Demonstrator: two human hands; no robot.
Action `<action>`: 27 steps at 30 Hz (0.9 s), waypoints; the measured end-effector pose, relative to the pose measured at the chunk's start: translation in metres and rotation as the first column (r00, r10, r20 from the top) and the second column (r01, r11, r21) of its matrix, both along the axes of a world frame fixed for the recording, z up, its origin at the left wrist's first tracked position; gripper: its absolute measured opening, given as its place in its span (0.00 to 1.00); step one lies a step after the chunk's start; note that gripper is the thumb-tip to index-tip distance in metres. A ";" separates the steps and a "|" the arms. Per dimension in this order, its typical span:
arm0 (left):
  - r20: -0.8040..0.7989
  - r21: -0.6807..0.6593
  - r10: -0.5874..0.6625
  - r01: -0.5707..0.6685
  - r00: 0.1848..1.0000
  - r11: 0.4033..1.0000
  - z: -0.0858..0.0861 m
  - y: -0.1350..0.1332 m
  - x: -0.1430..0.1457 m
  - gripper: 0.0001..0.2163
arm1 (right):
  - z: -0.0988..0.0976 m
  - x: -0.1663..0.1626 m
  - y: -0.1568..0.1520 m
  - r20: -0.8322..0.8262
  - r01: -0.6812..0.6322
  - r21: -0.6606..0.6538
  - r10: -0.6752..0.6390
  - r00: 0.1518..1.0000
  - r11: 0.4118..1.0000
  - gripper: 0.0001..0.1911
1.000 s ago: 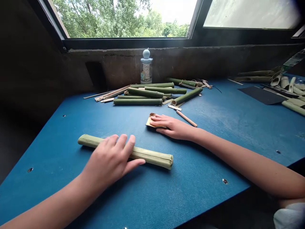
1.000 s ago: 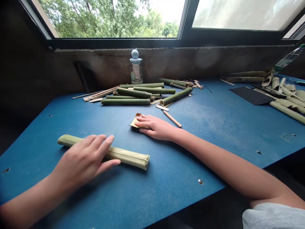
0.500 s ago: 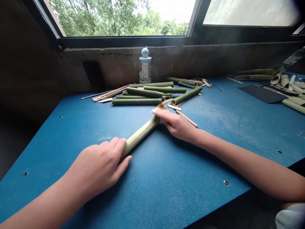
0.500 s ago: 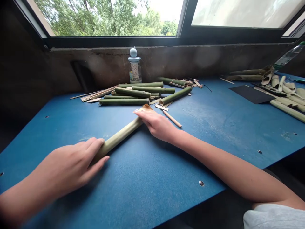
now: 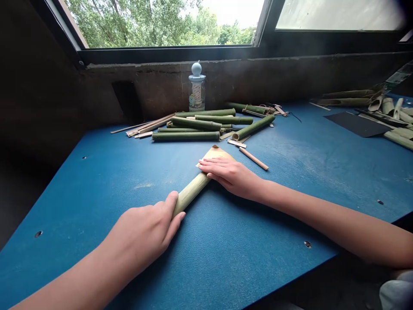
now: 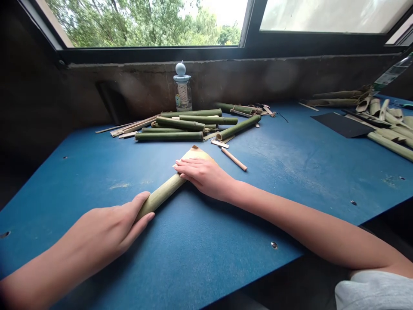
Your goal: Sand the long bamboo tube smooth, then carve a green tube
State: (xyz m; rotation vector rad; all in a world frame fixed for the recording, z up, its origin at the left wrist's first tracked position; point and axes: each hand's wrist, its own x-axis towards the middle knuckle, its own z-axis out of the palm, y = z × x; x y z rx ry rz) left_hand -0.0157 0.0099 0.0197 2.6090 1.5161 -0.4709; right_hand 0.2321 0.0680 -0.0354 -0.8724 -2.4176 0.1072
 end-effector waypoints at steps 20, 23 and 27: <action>0.052 0.443 -0.257 0.208 0.965 0.872 -0.026 -0.033 0.001 0.21 | -0.007 0.039 0.045 0.048 0.197 0.002 -0.197 0.979 0.980 0.23; 0.074 0.545 -0.335 0.244 0.939 0.802 -0.032 -0.030 0.004 0.22 | -0.006 0.020 0.021 -0.033 0.075 0.000 -0.075 0.997 0.997 0.22; 0.027 0.480 -0.374 0.316 0.927 0.819 -0.034 -0.032 0.000 0.26 | -0.002 0.000 -0.001 -0.041 -0.192 0.007 0.192 0.981 0.981 0.19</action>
